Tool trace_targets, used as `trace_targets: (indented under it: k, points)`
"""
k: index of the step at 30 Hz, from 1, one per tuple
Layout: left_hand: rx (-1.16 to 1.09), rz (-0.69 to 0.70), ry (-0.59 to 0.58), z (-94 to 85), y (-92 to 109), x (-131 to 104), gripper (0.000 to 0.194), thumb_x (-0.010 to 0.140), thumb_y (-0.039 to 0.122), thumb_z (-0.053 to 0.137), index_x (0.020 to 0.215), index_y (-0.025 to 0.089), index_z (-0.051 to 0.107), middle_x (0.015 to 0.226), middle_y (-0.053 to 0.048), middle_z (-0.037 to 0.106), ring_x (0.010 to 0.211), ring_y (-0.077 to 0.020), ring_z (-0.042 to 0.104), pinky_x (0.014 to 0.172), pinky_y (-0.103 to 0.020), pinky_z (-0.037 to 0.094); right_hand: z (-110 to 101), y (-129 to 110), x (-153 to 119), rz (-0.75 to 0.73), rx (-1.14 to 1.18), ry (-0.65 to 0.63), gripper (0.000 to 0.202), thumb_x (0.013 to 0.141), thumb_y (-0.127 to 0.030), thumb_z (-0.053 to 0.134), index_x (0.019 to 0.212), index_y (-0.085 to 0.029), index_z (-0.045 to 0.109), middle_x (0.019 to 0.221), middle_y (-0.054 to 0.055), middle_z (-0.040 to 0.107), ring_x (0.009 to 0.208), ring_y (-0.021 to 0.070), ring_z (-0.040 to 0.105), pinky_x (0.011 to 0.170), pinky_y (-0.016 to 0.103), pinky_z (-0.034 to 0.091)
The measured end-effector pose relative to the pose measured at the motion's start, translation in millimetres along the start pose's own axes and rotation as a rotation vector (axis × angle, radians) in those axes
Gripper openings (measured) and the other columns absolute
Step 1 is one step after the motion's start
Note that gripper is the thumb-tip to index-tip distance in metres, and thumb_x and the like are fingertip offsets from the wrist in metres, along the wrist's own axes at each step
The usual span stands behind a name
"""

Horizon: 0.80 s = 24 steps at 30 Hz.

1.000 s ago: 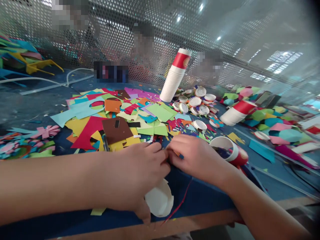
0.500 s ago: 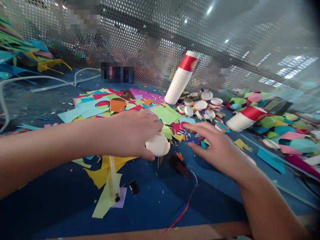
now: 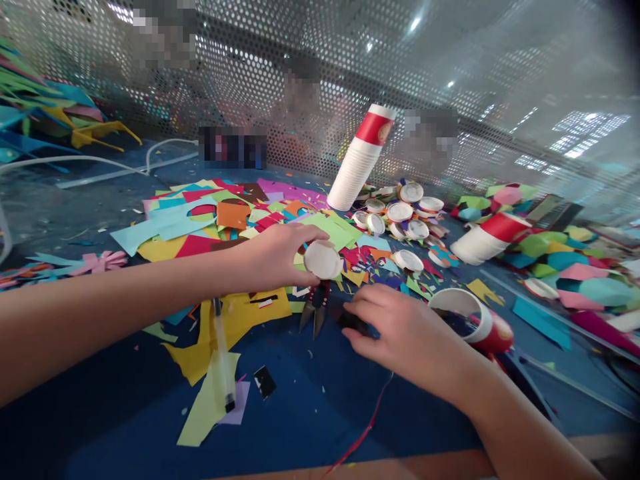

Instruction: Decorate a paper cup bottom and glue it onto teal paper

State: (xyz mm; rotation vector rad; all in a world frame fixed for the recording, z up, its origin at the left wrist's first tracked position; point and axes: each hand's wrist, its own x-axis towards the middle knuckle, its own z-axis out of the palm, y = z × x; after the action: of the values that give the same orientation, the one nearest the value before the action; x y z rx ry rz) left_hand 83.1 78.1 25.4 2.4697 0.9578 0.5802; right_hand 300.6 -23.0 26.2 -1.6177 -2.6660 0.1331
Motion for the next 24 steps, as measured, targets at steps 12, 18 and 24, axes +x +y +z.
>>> trace_targets:
  k: [12,18,24]
  points:
    - [-0.076,0.002,-0.011,5.5,-4,1,0.066,0.07,0.034,0.078,0.129,0.015,0.057,0.124,-0.01,0.067,0.108,-0.0256,0.063,0.09,-0.032,0.046,-3,12,-4,0.005,0.333,0.03,0.012,0.082,-0.012,0.06,0.083,-0.022,0.054,0.081,-0.003,0.061,0.071,0.0114,0.057,0.064,0.024,0.045]
    - [-0.1,-0.027,-0.027,1.0,-2,1,0.066,0.071,0.034,0.078,0.131,0.017,0.056,0.123,-0.009,0.067,0.106,-0.0252,0.064,0.088,-0.032,0.047,0,11,-5,-0.009,0.536,0.003,0.028,0.086,-0.017,0.061,0.112,-0.027,0.06,0.087,-0.004,0.064,0.078,0.0098,0.063,0.071,0.021,0.05]
    - [-0.101,0.024,-0.008,4.0,-2,1,0.06,0.071,0.03,0.079,0.126,0.018,0.058,0.122,-0.008,0.068,0.106,-0.0242,0.065,0.089,-0.032,0.047,4,15,-7,-0.163,0.65,0.173,0.022,0.087,-0.015,0.066,0.102,-0.031,0.065,0.087,-0.006,0.069,0.079,0.0067,0.066,0.071,0.016,0.052]
